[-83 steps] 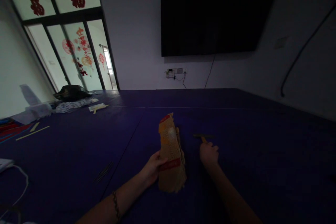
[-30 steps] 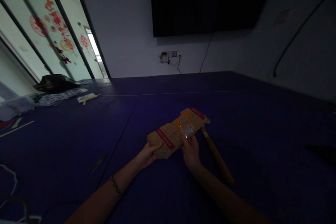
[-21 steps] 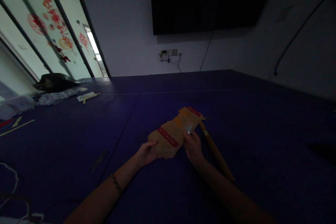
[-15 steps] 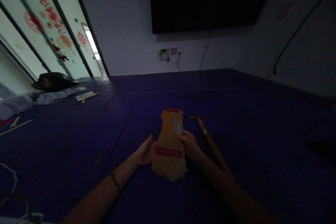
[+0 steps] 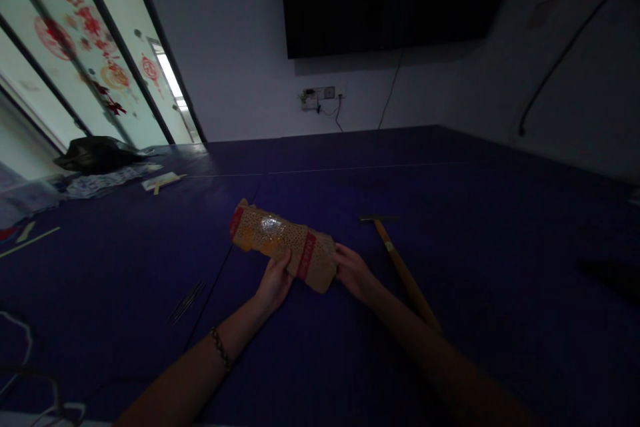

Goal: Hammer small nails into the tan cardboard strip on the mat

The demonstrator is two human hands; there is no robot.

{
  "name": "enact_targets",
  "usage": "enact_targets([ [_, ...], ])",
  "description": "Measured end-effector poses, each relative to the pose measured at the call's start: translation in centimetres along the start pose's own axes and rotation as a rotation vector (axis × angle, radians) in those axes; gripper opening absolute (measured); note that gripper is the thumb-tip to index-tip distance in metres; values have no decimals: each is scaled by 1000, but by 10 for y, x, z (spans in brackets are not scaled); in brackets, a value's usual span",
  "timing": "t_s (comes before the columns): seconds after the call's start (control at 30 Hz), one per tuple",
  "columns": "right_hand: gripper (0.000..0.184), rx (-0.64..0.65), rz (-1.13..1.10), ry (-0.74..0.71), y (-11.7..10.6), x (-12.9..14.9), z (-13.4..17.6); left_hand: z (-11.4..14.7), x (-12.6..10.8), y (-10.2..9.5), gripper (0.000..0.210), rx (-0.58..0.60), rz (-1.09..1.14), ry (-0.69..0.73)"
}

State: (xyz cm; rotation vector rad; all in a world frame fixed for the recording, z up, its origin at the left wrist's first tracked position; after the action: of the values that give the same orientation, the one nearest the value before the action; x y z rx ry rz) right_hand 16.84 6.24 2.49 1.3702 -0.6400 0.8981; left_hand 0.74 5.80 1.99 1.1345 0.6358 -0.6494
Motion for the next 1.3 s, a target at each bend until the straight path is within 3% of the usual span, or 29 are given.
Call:
enact_targets([
  [0.23, 39, -236, 26, -115, 4, -9, 5, 8, 7, 3, 26, 96, -13, -50],
  [0.43, 36, -279, 92, -78, -2, 9, 2, 11, 7, 4, 31, 135, -22, -85],
  [0.53, 32, -333, 105, -73, -12, 18, -3, 8, 0, 4, 31, 141, 20, -26],
  [0.63, 28, -368, 141, -66, -25, 26, -9, -5, -19, -3, 37, -28, 67, 173],
  [0.8, 19, -351, 258, 2, -39, 30, -16, -37, -59, -28, 32, -493, -56, 374],
  [0.87, 17, -339, 303, 27, -40, 29, -17, -41, -68, -32, 25, -552, -147, 471],
  [0.93, 17, -325, 340, 40, -40, 27, -18, -35, -71, -28, 24, -433, -315, 617],
  [1.0, 16, -308, 379, 50, -42, 24, -19, -23, -65, -18, 23, -148, -547, 726],
  [1.07, 13, -290, 422, 58, -43, 22, -20, -11, -52, -8, 23, 162, -713, 689],
  [1.13, 10, -271, 474, 57, -46, 18, -21, -2, -38, -3, 29, 369, -808, 573],
  [1.2, 7, -266, 542, 38, -49, 14, -21, 1, -25, -3, 38, 479, -882, 489],
  [1.3, 14, -296, 673, -24, -54, 12, -23, -2, -16, -6, 43, 551, -981, 467],
])
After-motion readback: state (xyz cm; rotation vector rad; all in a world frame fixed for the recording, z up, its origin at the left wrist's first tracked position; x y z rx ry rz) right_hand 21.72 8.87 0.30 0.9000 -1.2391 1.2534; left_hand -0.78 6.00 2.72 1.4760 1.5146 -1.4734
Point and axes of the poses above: each hand's wrist, its own z-axis away from the middle knuckle, its own y-axis out of the palm, x = y × z, the point moved 1 cm from there along -z, towards the middle knuckle, and after that the axes turned 10 degrees about -x, right-handed, at the moved point
